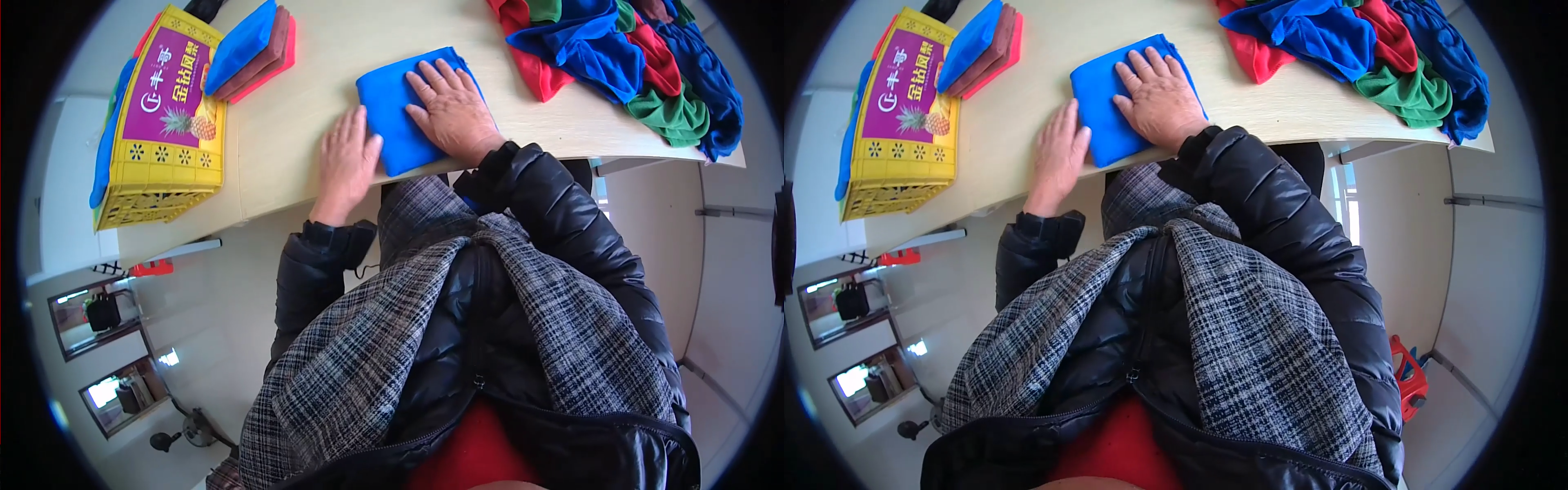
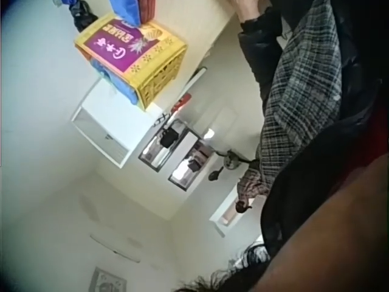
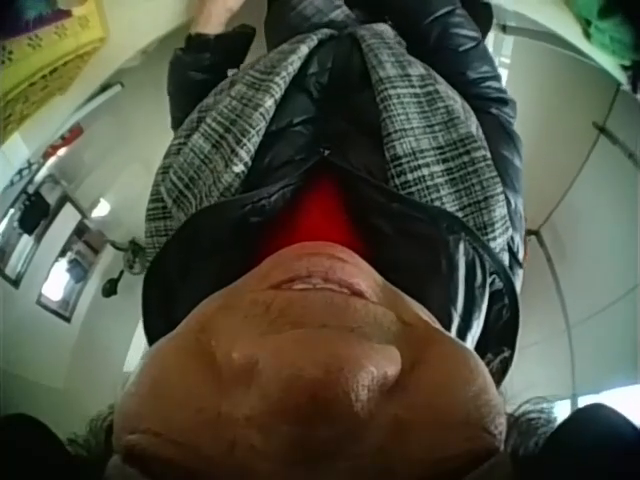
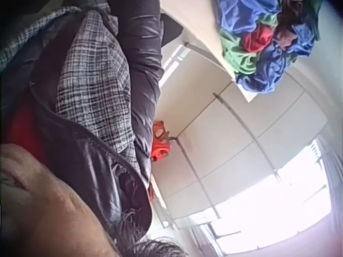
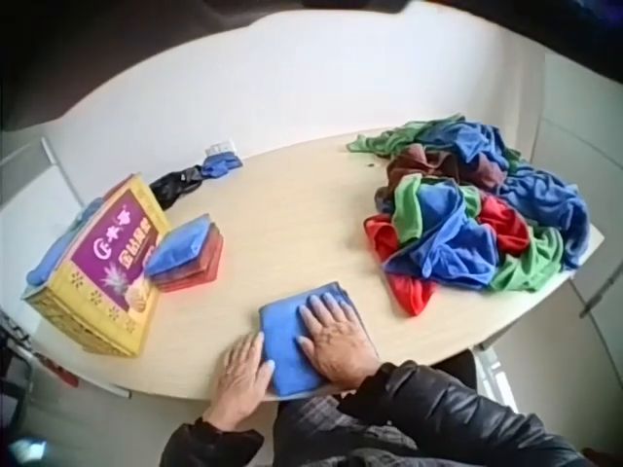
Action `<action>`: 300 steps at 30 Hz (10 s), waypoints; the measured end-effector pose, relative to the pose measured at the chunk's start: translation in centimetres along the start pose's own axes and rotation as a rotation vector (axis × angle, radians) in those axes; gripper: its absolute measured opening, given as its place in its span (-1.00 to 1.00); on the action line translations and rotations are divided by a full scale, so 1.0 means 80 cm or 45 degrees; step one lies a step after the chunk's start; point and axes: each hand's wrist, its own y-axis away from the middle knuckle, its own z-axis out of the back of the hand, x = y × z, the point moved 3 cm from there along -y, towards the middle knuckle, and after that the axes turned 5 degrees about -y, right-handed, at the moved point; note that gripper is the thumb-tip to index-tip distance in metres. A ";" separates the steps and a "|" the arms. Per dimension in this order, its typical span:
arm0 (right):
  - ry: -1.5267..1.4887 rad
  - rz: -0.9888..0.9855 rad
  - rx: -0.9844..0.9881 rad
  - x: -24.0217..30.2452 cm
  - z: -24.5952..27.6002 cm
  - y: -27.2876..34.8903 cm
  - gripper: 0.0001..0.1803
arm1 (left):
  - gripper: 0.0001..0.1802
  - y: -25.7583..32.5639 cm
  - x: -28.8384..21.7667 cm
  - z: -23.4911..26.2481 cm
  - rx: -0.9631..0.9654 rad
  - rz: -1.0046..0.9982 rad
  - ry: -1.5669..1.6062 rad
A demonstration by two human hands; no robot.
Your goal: The person folds a blue cloth on a table by smoothing it out and doubling it over into a square before placing it on a stack. They then pick up another blue cloth from a pile and repeat the folding process.
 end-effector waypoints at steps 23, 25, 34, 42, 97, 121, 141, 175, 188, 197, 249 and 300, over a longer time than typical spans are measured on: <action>0.036 0.027 -0.012 -0.006 -0.010 -0.005 -0.36 | -0.69 -0.130 0.055 0.005 -0.209 -0.147 -0.106; 0.054 0.005 -0.032 -0.006 -0.011 -0.008 -0.36 | -0.70 -0.121 0.045 0.024 -0.327 -0.185 -0.273; 0.029 -0.052 -0.076 -0.010 -0.009 -0.008 -0.36 | -0.48 0.019 -0.082 0.028 -0.248 -0.228 -0.130; 0.008 -0.084 -0.095 -0.012 -0.008 -0.009 -0.36 | -0.63 0.002 -0.106 0.013 -0.362 -0.174 -0.488; -0.077 -0.135 -0.038 -0.070 0.010 -0.003 -0.36 | -0.21 -0.048 -0.060 -0.031 0.008 0.062 -0.170; -0.056 -0.031 -0.020 -0.039 0.000 -0.014 -0.37 | -0.12 -0.088 -0.058 -0.050 -0.106 -0.004 -0.147; -0.168 0.006 -0.123 -0.052 0.065 0.007 -0.50 | -0.37 -0.002 -0.096 0.026 -0.105 0.111 -0.287; -0.001 0.014 0.128 -0.030 0.037 0.021 -0.31 | -0.08 -0.064 -0.110 -0.010 -0.047 -0.156 0.045; 0.058 -0.017 0.249 -0.037 0.026 0.014 -0.30 | -0.07 -0.059 -0.105 -0.023 -0.073 -0.149 0.036; 0.050 -0.031 0.229 -0.062 0.017 -0.008 -0.32 | -0.04 -0.056 -0.116 -0.031 -0.118 -0.160 -0.009; -0.101 -0.071 -0.053 -0.056 0.034 0.010 -0.35 | -0.18 -0.028 -0.126 -0.015 -0.032 -0.254 -0.116; -0.087 0.042 0.165 -0.020 0.032 0.006 -0.32 | -0.29 -0.040 -0.081 -0.014 -0.121 -0.013 -0.062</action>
